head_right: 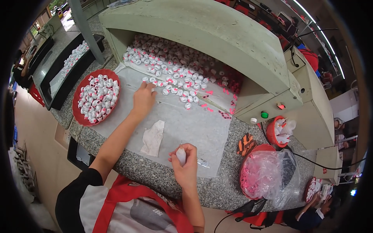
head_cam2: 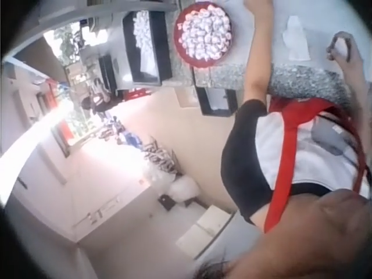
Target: Applying adhesive or paint to small toy components at a factory workstation.
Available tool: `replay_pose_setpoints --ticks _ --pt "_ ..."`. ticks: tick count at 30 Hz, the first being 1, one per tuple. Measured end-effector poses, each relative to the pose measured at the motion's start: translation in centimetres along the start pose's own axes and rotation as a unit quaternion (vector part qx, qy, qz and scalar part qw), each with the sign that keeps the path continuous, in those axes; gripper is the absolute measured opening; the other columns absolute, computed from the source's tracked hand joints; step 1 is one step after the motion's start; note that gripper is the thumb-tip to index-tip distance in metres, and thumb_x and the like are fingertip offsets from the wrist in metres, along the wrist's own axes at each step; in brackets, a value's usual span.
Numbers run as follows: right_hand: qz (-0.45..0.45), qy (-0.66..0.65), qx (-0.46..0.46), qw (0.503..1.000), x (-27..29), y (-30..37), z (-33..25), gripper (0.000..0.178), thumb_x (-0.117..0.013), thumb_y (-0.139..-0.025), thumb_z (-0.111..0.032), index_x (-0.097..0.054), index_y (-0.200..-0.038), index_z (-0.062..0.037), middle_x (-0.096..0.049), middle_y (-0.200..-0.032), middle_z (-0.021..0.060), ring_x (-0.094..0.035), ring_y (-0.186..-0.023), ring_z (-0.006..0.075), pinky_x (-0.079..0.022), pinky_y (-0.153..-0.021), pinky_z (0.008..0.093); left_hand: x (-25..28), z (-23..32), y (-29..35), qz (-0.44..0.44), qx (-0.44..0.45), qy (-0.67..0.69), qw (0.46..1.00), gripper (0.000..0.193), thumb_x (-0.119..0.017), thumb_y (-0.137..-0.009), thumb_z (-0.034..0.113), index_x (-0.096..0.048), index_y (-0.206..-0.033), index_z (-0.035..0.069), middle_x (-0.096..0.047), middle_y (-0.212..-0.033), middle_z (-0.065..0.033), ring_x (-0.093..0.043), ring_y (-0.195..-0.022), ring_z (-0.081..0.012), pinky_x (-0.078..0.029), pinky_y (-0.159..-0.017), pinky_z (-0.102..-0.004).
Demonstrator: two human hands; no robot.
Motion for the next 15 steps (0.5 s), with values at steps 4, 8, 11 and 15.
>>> replay_pose_setpoints --ticks 4,8,11,15 --pt "0.057 -0.04 0.002 0.998 2.3 0.0 -1.6 0.031 -0.054 -0.075 0.007 -0.041 -0.1 -0.0032 -0.053 -0.085 0.0096 -0.058 -0.075 0.0175 -0.05 -0.06 0.0265 -0.6 -0.6 3.5 -0.191 0.255 0.554 0.769 0.027 -0.057 -0.08 0.011 -0.055 -0.107 0.004 -0.056 -0.103 -0.013 -0.06 -0.082 -0.0211 -0.05 -0.065 -0.0259" --pt "0.043 -0.079 0.031 0.995 0.6 -1.1 -4.1 0.028 -0.056 -0.074 0.002 -0.046 -0.1 0.0018 -0.056 -0.075 0.0093 -0.057 -0.062 0.0159 -0.046 -0.054 0.0234 2.1 4.9 8.5 -0.253 0.287 0.818 0.43 0.031 -0.052 -0.083 0.006 -0.049 -0.114 0.001 -0.056 -0.106 -0.0131 -0.061 -0.084 -0.0201 -0.051 -0.07 -0.0246" --pt "0.094 -0.035 0.082 0.992 1.6 -0.1 -5.6 0.026 -0.057 -0.073 -0.006 -0.048 -0.096 0.0017 -0.054 -0.076 0.0074 -0.051 -0.059 0.0117 -0.042 -0.055 0.0208 4.3 7.0 9.7 -0.26 0.234 0.806 0.478 0.032 -0.052 -0.082 0.004 -0.049 -0.114 0.001 -0.056 -0.105 -0.0142 -0.06 -0.086 -0.0203 -0.051 -0.074 -0.0243" --pt "0.215 0.048 0.222 0.95 2.7 3.3 -9.2 0.027 -0.057 -0.069 -0.012 -0.051 -0.091 0.0023 -0.051 -0.08 0.0065 -0.047 -0.065 0.0121 -0.041 -0.062 0.0234 5.8 9.5 10.1 -0.261 0.14 0.755 0.585 0.03 -0.054 -0.079 -0.003 -0.051 -0.11 -0.001 -0.051 -0.112 -0.0163 -0.057 -0.093 -0.0218 -0.049 -0.078 -0.0273"
Point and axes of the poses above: each hand's wrist, its own y-axis away from the middle knuckle, its own x-axis out of the back of the hand, z = x × y, the point moved 9 cm from there along -y, towards the middle knuckle
